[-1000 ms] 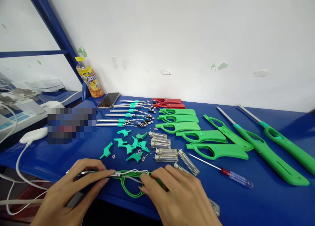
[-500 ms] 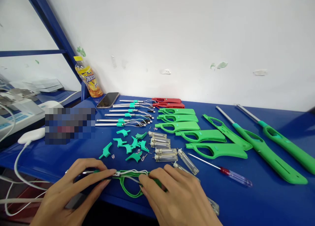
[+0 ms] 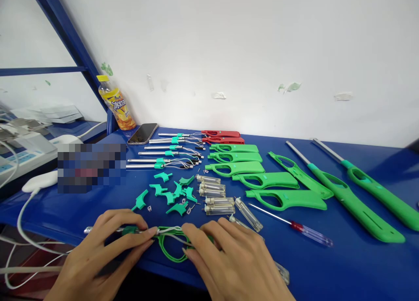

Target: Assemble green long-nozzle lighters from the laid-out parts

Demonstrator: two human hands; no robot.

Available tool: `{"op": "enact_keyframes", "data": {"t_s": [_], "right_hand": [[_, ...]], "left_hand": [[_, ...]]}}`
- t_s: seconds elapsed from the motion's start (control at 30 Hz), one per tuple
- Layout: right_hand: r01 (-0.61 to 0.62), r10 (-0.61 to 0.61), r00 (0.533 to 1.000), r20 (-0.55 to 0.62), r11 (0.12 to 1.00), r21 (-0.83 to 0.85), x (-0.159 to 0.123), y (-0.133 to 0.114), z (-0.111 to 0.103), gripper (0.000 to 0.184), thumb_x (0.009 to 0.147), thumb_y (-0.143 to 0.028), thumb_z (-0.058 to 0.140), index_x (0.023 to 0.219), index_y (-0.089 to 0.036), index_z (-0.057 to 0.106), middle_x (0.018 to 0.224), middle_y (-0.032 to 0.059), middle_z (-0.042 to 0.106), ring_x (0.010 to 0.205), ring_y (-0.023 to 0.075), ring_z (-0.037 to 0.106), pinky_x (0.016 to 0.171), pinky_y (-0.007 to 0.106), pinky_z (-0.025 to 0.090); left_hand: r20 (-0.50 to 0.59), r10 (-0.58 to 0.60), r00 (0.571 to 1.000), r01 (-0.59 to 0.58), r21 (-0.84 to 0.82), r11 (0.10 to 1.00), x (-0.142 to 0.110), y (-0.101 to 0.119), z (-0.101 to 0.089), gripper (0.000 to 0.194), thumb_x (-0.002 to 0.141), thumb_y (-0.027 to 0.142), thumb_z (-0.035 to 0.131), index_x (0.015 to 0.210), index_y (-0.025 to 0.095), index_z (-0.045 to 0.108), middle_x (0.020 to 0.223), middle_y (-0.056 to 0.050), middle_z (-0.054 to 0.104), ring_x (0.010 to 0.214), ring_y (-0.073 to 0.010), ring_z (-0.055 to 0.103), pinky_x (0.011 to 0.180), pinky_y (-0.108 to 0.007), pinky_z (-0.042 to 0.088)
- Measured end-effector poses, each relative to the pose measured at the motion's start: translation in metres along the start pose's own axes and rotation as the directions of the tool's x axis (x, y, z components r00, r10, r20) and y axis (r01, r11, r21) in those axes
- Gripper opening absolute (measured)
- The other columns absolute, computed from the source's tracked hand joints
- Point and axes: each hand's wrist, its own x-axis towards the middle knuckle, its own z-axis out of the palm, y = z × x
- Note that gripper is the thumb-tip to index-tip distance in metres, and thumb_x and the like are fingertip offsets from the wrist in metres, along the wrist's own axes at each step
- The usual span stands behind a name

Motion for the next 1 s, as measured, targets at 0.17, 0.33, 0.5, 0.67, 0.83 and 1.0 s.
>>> {"op": "enact_keyframes", "data": {"t_s": [0.17, 0.33, 0.5, 0.67, 0.83, 1.0], "right_hand": [[-0.091, 0.093, 0.995, -0.036, 0.995, 0.047, 0.001, 0.004, -0.003, 0.027, 0.116, -0.040, 0.045, 0.134, -0.031, 0.064, 0.110, -0.0048, 0.081, 0.094, 0.0131, 0.080, 0.079, 0.024, 0.060], [-0.294, 0.320, 0.937, -0.142, 0.940, 0.175, -0.003, 0.013, -0.010, 0.024, 0.114, -0.029, 0.047, 0.121, -0.030, 0.069, 0.102, -0.0044, 0.080, 0.089, 0.0094, 0.079, 0.080, 0.014, 0.058], [-0.227, 0.228, 0.968, -0.109, 0.974, 0.023, -0.007, 0.031, -0.009, 0.025, 0.115, -0.030, 0.044, 0.126, -0.026, 0.067, 0.104, -0.0004, 0.079, 0.092, 0.0151, 0.078, 0.083, 0.024, 0.059], [-0.081, 0.070, 0.996, -0.051, 0.963, -0.259, -0.006, 0.043, -0.002, 0.031, 0.116, -0.029, 0.036, 0.127, -0.024, 0.065, 0.095, 0.0030, 0.073, 0.081, 0.0229, 0.074, 0.076, 0.038, 0.058], [-0.176, 0.133, 0.974, -0.184, 0.953, -0.246, -0.013, 0.037, -0.016, 0.024, 0.115, -0.035, 0.045, 0.124, -0.026, 0.065, 0.091, 0.0008, 0.078, 0.074, 0.0211, 0.077, 0.070, 0.034, 0.056], [-0.185, 0.170, 0.975, -0.144, 0.978, -0.099, -0.023, 0.040, -0.032, 0.028, 0.116, -0.038, 0.042, 0.123, -0.025, 0.066, 0.093, -0.0029, 0.084, 0.055, 0.0104, 0.075, 0.044, 0.020, 0.049]], "left_hand": [[-0.020, 0.001, 1.000, -0.001, -0.002, 1.000, 0.006, -0.006, -0.001, 0.025, 0.106, 0.008, 0.059, 0.113, 0.028, 0.073, 0.110, -0.001, 0.066, 0.106, -0.0178, 0.059, 0.091, -0.031, 0.048], [-0.053, 0.001, 0.999, -0.001, -0.001, 1.000, 0.006, -0.011, -0.003, 0.022, 0.106, 0.010, 0.059, 0.112, 0.027, 0.073, 0.110, -0.001, 0.065, 0.103, -0.0171, 0.059, 0.089, -0.029, 0.050], [-0.038, -0.033, 0.999, 0.032, -0.038, 0.999, 0.001, -0.014, 0.000, 0.021, 0.107, 0.013, 0.060, 0.113, 0.029, 0.074, 0.110, -0.002, 0.066, 0.103, -0.0182, 0.061, 0.088, -0.030, 0.051], [-0.053, -0.041, 0.998, 0.038, -0.064, 0.997, 0.001, -0.016, 0.001, 0.023, 0.107, 0.014, 0.059, 0.112, 0.029, 0.075, 0.109, -0.002, 0.068, 0.101, -0.0182, 0.063, 0.088, -0.031, 0.051], [-0.052, -0.029, 0.998, 0.027, -0.041, 0.999, 0.002, -0.016, -0.001, 0.023, 0.105, 0.013, 0.061, 0.110, 0.029, 0.076, 0.105, -0.001, 0.070, 0.098, -0.0181, 0.065, 0.084, -0.029, 0.053], [-0.057, -0.037, 0.998, 0.034, -0.060, 0.998, 0.002, -0.016, 0.001, 0.025, 0.106, 0.012, 0.060, 0.114, 0.029, 0.075, 0.109, -0.002, 0.068, 0.102, -0.0181, 0.063, 0.087, -0.030, 0.053]]}}
